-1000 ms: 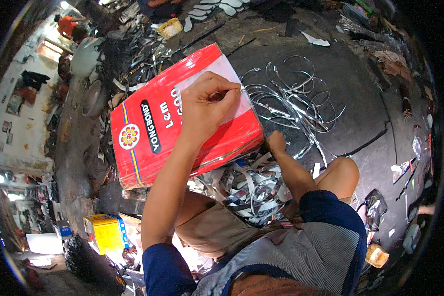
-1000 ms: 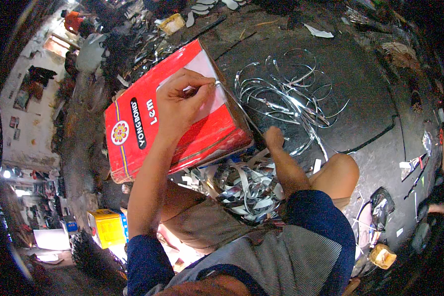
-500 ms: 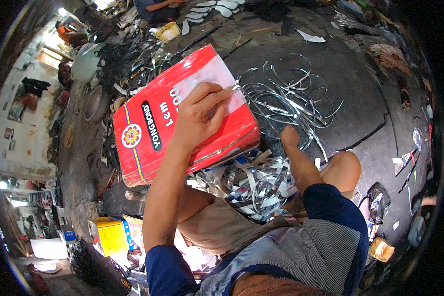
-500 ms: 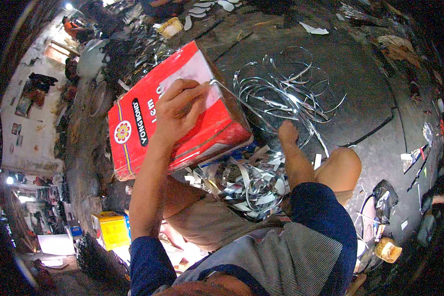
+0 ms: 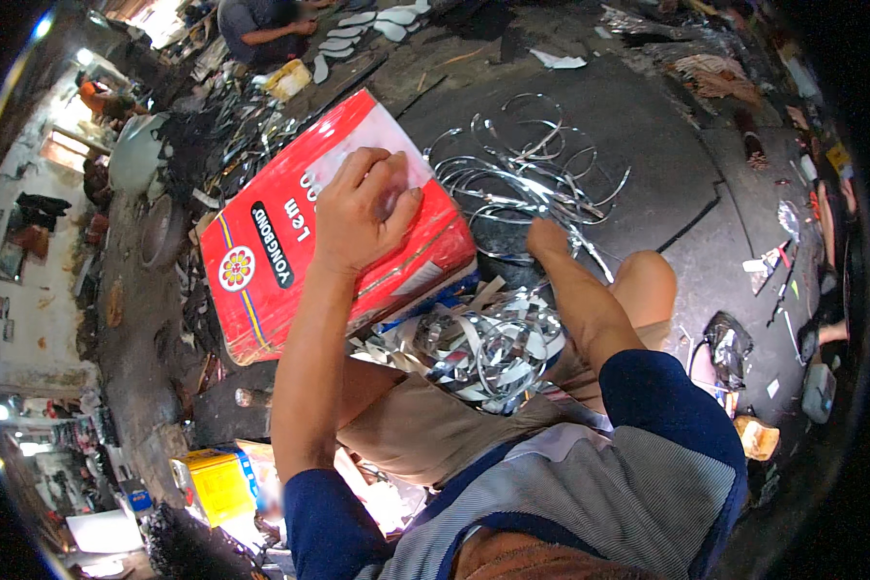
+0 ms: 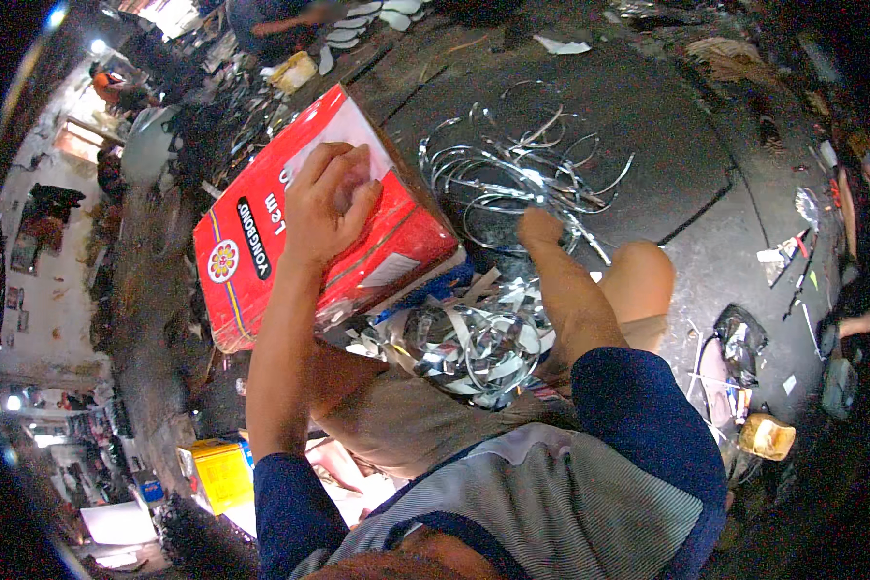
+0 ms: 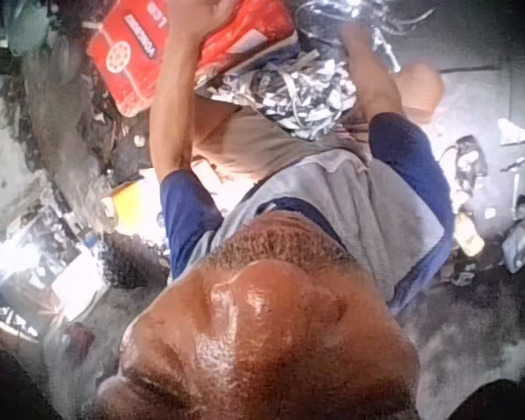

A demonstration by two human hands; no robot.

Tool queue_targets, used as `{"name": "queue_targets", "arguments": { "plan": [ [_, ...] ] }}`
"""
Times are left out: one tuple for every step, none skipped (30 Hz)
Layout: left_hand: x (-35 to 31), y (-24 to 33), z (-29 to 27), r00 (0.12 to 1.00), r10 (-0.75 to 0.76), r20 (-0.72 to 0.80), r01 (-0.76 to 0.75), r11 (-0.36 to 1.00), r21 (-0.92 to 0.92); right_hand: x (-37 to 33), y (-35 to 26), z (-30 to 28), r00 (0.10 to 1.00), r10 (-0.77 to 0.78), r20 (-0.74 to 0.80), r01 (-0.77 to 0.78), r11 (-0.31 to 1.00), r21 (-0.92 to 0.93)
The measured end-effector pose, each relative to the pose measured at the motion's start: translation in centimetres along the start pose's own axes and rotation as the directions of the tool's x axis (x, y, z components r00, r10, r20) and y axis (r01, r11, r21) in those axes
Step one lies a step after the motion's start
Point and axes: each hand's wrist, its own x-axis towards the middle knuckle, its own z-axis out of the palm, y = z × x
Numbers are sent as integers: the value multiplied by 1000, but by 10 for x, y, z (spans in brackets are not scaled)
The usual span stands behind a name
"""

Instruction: The person sits on the floor and repeatedly cuts strips of white tape from a roll on a red box using a small blade. The cut strips are placed on the floor beside the box.

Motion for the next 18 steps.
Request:
{"name": "queue_targets", "arguments": {
  "plan": [
    [2,0,2,1000,14,-9,-14,1000,5,-8,-12,-30,997,-39,-66,37,999,-19],
    [4,5,-2,1000,15,24,-15,1000,-1,-14,-20,-50,950,-194,-243,189,981,-45],
    [4,13,0,1000,5,-15,-6,998,-57,-25,-33,-79,904,-296,-308,285,955,-80],
    [5,22,5,998,0,-56,-6,994,-111,-46,-51,-115,899,-308,-312,312,949,-41],
    [8,31,5,995,-2,-100,-13,989,-146,-80,-72,-155,844,-381,-376,423,906,33],
    [14,55,6,991,-75,-110,45,967,-251,-118,-81,-188,787,-432,-441,520,849,97],
    [19,76,13,975,-166,-147,96,914,-394,-151,-86,-214,716,-509,-478,654,728,205],
    [21,96,15,944,-269,-191,127,831,-542,-183,-94,-237,629,-577,-521,768,565,301],
    [19,117,18,903,-411,-126,175,620,-765,-212,-102,-253,540,-595,-595,838,448,312],
    [14,131,23,857,-514,-13,187,334,-924,-234,-104,-265,459,-590,-665,887,339,312],
    [9,138,15,861,-483,162,285,193,-939,-250,-106,-278,371,-570,-733,928,225,295],
    [-1,141,7,840,-431,328,391,62,-918,-253,-107,-285,327,-505,-799,937,283,205],
    [-14,147,-2,819,-438,370,483,179,-857,-253,-105,-292,270,-442,-855,933,341,119],
    [-25,153,-9,801,-431,417,559,287,-778,-247,-97,-305,263,-356,-897,906,412,103],
    [-41,152,-18,770,-489,409,595,322,-736,-235,-90,-316,253,-273,-928,882,460,105],
    [-59,148,-29,739,-544,398,630,349,-693,-217,-80,-323,294,-231,-927,861,485,152],
    [-78,141,-36,705,-542,458,676,317,-665,-198,-64,-331,326,-182,-928,832,521,190],
    [-99,133,-48,661,-549,511,724,290,-626,-177,-50,-338,319,-143,-937,807,559,189]
  ]
}}
